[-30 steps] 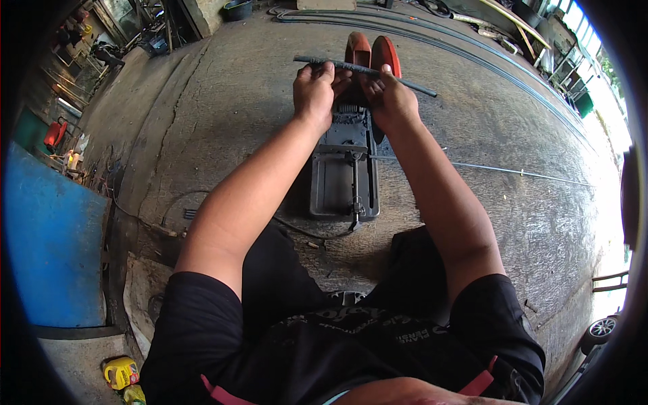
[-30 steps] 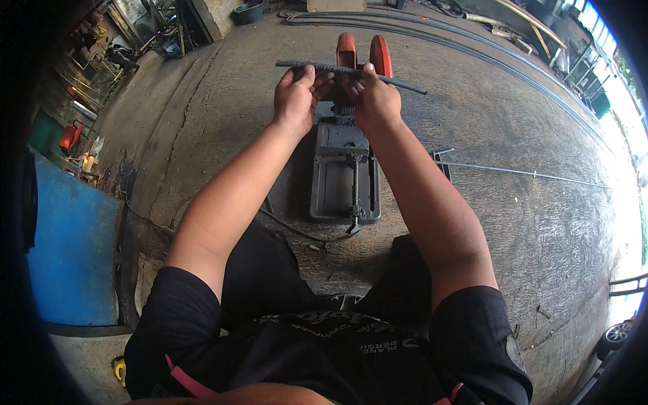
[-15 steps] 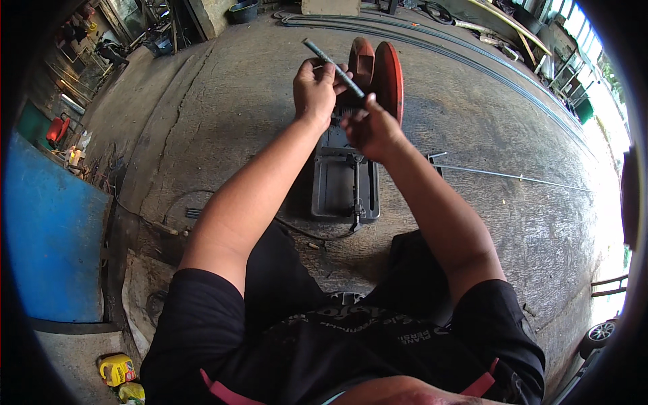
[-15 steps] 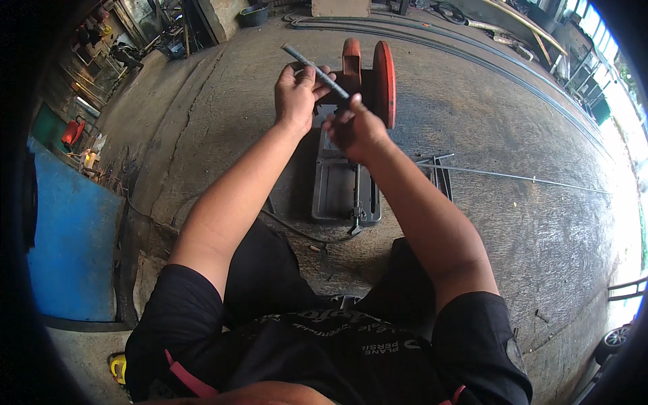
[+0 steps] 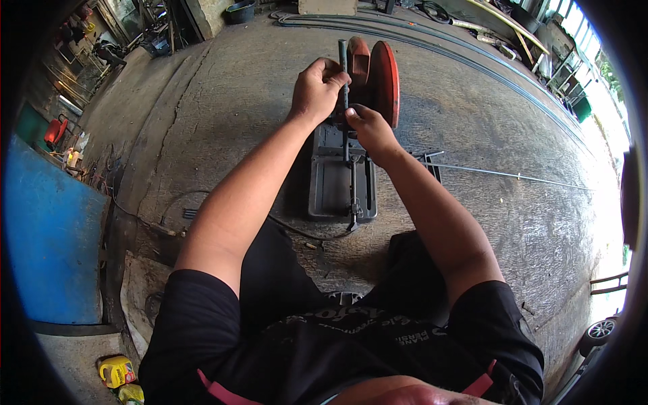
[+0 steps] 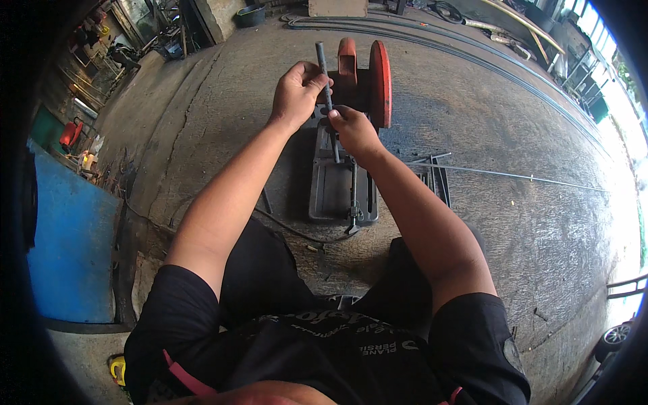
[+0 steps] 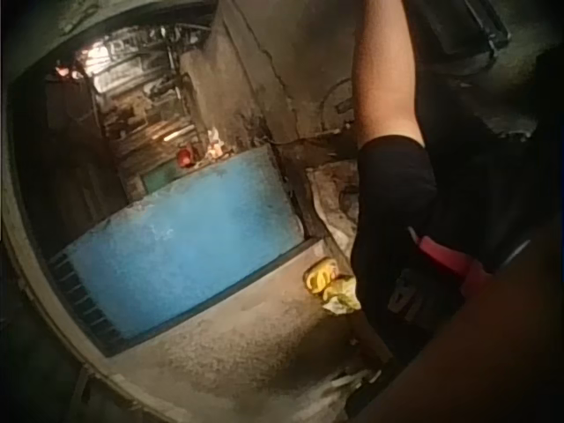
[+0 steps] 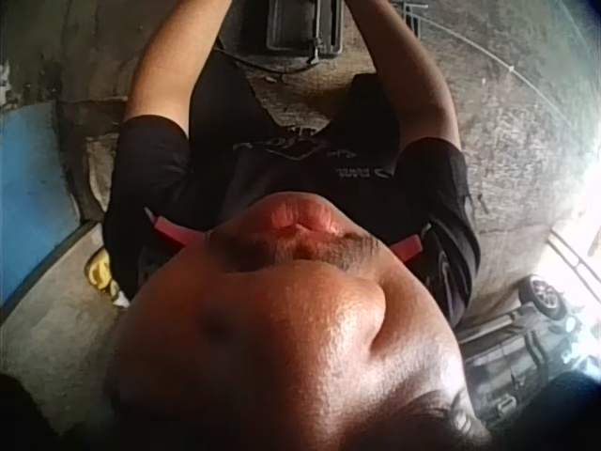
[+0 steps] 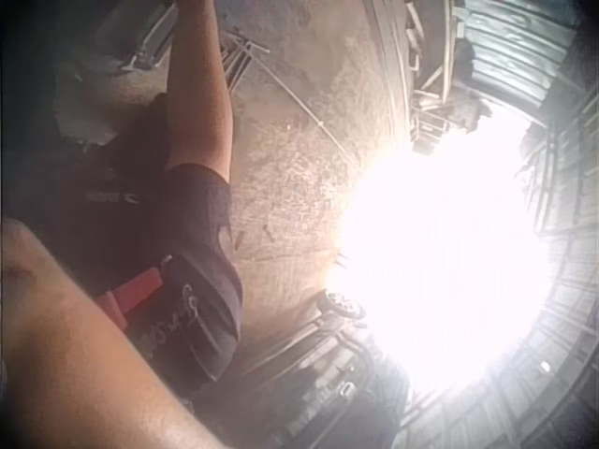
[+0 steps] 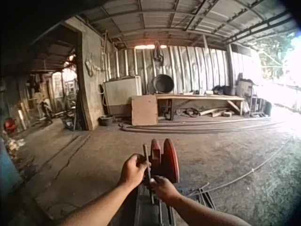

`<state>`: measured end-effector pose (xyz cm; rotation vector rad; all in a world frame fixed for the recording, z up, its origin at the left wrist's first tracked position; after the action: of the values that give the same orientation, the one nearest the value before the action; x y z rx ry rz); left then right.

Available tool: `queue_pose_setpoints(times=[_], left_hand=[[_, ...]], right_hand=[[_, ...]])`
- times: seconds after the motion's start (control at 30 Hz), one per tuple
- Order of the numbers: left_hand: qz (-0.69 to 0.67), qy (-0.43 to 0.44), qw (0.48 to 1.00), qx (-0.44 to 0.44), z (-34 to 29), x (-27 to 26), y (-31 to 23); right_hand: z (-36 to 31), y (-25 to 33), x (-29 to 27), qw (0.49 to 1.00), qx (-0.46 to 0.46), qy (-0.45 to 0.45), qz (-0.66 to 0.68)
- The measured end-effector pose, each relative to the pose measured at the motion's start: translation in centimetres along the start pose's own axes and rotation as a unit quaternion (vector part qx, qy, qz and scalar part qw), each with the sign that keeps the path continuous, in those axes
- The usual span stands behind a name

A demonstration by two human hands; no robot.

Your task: The person is using an electric chop saw to cut thin metal rods to a specific length.

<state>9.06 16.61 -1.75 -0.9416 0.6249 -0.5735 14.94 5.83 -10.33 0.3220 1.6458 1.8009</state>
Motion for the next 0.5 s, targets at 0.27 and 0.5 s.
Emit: queue_pose_setpoints(times=[0.27, 0.5], left_hand=[[0.049, -0.041, 0.998, 0.018, -0.6, -0.3, -1.2], [0.036, -0.028, 0.999, 0.009, -0.7, 0.1, -0.7]], right_hand=[[0.0, -0.1, 1.6, 0.974, -0.012, 0.057, 0.217], [-0.4, -1.3, 2.5, 0.913, 0.031, 0.079, 0.4]])
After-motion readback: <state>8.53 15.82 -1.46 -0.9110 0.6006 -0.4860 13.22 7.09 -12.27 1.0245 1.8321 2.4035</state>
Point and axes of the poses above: each hand's wrist, its own z-axis towards the middle knuckle, its own x-axis out of the palm, y = z × x, the point moved 9 cm from there along z, towards the middle knuckle, and after that the axes turned 6 degrees about -x, right-handed, at the moved point
